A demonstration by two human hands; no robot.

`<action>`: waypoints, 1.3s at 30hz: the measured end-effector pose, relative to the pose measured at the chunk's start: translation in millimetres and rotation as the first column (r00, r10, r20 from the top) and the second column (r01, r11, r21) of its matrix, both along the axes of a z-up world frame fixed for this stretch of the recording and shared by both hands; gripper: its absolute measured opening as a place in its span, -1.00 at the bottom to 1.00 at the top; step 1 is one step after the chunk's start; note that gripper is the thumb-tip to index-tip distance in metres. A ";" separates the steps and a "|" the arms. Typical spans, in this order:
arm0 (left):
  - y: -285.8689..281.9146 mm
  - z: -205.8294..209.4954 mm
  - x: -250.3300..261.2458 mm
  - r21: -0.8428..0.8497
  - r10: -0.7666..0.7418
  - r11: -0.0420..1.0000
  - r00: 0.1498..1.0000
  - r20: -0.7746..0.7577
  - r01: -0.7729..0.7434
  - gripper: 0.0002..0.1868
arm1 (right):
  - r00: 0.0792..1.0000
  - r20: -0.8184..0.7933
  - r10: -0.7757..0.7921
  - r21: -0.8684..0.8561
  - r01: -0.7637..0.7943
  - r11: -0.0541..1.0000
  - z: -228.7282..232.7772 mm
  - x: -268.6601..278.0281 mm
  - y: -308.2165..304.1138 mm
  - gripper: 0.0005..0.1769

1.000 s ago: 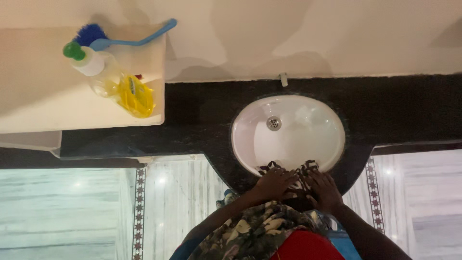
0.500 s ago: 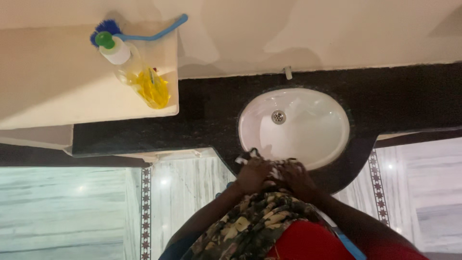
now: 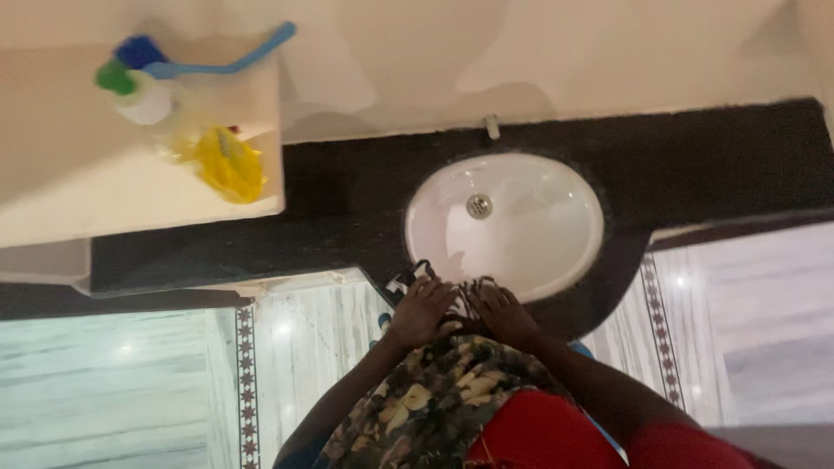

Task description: The person scrubs the interior of a white bathroom sink and the surrounding dark countertop using a patterned cloth. The person repeatedly wipes the basin and the counter surface throughout the clip.

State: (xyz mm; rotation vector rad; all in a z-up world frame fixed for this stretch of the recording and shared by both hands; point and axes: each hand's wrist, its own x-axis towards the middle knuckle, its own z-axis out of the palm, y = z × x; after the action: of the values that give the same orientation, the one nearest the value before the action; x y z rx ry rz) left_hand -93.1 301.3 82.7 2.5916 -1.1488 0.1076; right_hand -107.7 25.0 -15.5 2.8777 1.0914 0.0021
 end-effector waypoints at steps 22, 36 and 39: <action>-10.1 -3.4 -5.6 -0.223 0.550 0.818 0.835 0.029 -0.531 -0.48 | 0.986 -0.169 -0.001 0.378 0.065 0.923 67.8 16.5 69.8 -0.20; 15.7 2.3 95.6 -0.024 0.687 0.713 0.690 0.230 -0.701 -0.15 | 0.935 -0.322 0.150 0.630 0.093 0.771 -9.1 121.8 123.6 -0.19; 5.9 11.5 125.8 -0.027 0.627 0.764 0.732 0.268 -0.644 -0.12 | 0.939 -0.267 0.216 0.596 -0.015 0.803 -3.8 138.6 108.5 -0.17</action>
State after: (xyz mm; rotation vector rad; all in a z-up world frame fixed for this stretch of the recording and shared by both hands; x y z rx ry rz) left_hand 32.7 307.2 94.2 2.9836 -0.2595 0.5867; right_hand 30.9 133.5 -19.3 3.4377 1.5729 -0.1629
